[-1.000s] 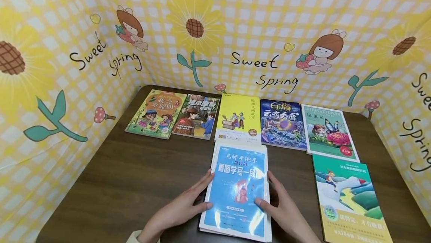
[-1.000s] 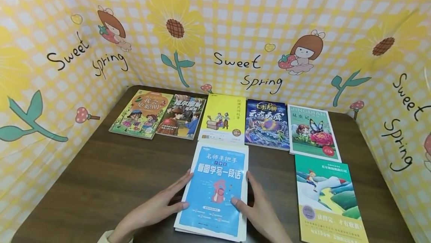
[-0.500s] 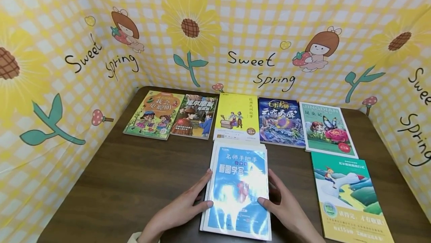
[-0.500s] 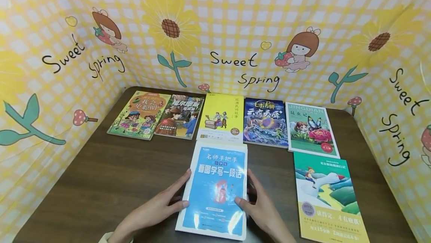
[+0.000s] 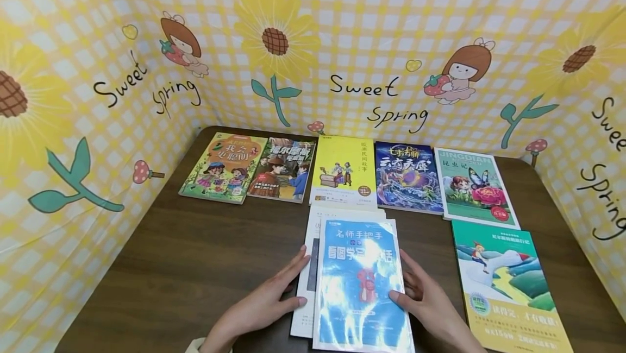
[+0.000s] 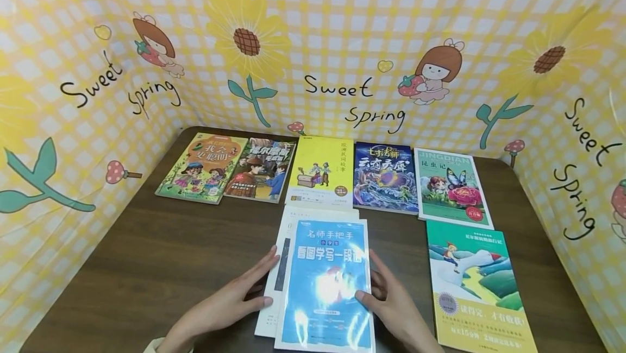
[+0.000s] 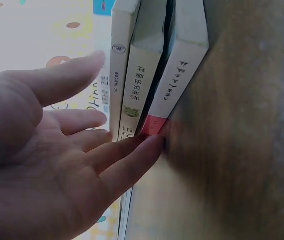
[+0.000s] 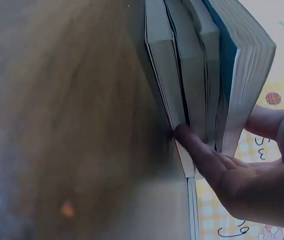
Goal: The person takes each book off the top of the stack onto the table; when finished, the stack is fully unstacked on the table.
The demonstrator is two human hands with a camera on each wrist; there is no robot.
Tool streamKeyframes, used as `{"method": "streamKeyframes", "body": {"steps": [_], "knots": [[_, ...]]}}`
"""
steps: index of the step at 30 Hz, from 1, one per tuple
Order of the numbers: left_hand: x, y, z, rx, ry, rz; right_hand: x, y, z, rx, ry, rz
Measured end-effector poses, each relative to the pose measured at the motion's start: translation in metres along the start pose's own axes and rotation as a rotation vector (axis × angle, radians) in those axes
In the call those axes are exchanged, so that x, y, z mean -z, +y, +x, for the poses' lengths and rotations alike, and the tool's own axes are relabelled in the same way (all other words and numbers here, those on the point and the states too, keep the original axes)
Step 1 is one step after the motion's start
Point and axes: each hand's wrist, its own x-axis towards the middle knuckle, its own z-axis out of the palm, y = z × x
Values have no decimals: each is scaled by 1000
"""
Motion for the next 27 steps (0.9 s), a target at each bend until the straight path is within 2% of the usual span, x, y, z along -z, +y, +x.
{"method": "streamKeyframes", "body": {"steps": [4,8,14,20,27], "knots": [[0,-2,-1,-27,-8,10,4,3,-3,-71,30,78],[-1,-3,-1,-18,-18,2,10,7,-6,-158,68,167],[-2,-1,-1,-16,-2,8,35,5,-11,-283,112,269],[-2,-1,-2,-36,16,25,71,8,-21,-329,119,307],[-2,-2,-1,-22,16,30,101,18,-31,-311,140,387]]}}
